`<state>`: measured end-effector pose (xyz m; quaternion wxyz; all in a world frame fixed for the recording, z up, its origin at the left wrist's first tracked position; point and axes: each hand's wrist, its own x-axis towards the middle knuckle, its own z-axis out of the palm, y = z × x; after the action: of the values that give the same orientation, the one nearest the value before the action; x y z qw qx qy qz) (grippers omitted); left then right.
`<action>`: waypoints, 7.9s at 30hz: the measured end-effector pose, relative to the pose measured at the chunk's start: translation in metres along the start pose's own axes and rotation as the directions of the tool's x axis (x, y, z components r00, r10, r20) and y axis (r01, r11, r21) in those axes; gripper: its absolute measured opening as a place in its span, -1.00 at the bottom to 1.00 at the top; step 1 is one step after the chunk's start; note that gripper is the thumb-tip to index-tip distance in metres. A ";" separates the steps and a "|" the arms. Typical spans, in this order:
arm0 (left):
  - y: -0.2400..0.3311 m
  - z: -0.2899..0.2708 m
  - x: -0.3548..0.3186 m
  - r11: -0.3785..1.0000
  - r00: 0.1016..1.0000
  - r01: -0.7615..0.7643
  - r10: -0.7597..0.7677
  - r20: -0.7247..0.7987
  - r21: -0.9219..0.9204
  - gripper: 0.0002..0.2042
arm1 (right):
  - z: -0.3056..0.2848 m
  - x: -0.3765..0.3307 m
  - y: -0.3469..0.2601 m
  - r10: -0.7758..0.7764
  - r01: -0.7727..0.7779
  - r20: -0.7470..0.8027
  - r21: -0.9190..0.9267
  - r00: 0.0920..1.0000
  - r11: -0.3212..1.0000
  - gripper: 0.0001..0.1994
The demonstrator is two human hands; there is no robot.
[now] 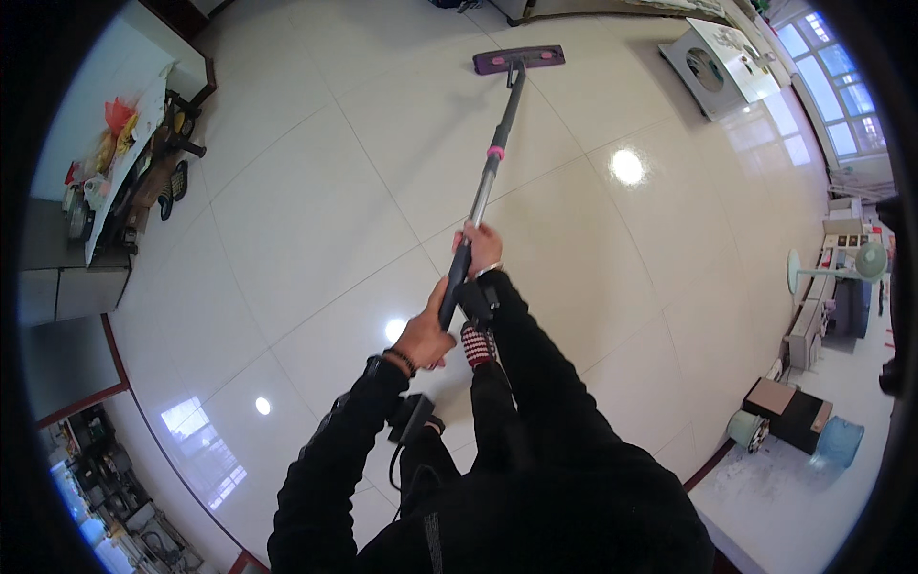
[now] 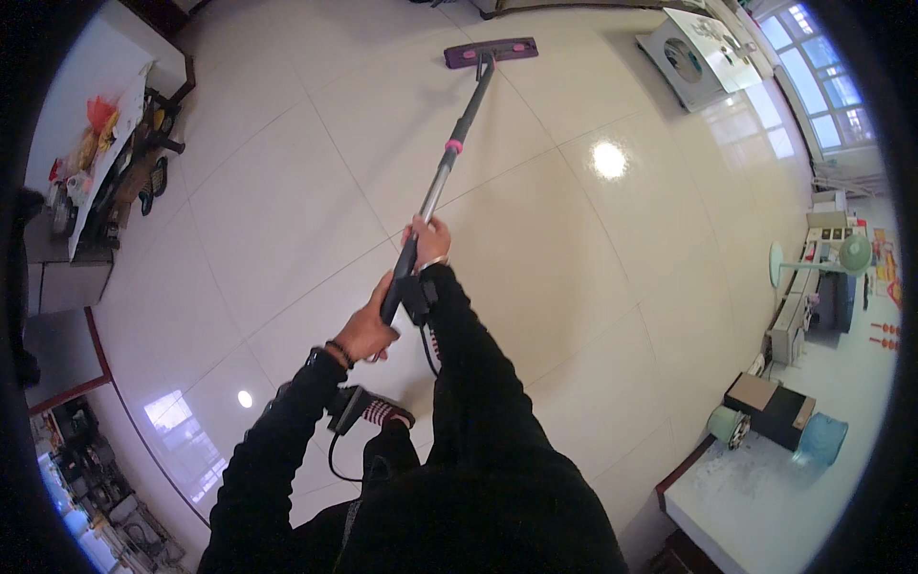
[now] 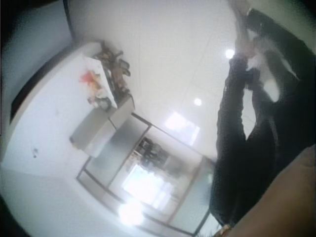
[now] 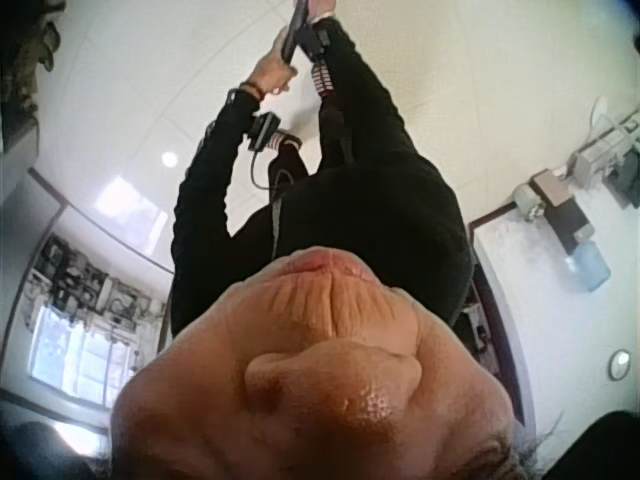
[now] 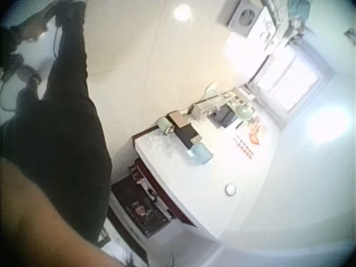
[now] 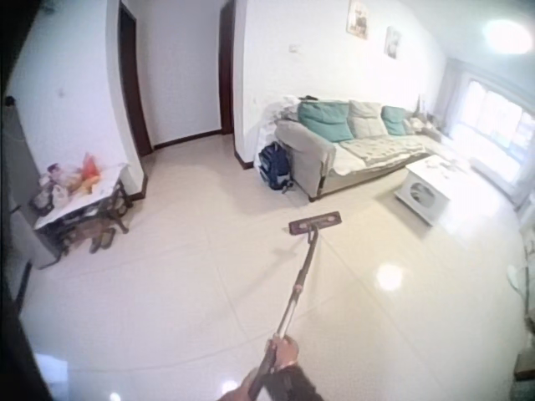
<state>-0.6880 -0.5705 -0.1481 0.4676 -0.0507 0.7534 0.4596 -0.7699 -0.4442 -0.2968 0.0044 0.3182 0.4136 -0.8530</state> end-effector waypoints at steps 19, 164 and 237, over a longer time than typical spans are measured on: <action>-0.369 -0.173 -0.567 0.712 0.773 0.634 -0.585 -0.244 0.301 -0.69 | 0.011 -0.302 0.255 0.810 -0.813 -0.106 -0.177 0.577 0.555 -0.58; -0.042 -1.163 0.025 0.701 0.847 0.501 -0.276 -0.455 0.508 -0.80 | 0.969 0.530 0.286 0.659 -0.657 0.208 -0.089 0.723 0.749 -0.86; 0.314 -1.725 0.430 0.729 0.665 0.639 -0.364 -0.652 0.245 -0.84 | 1.537 1.131 0.125 0.626 -0.574 -0.017 -0.422 0.779 0.702 -0.86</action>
<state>-2.2214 -1.5155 -0.0265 0.3334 -0.2849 0.8950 0.0814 -2.4673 -1.3261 -0.3028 0.3742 0.3723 0.4528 -0.7186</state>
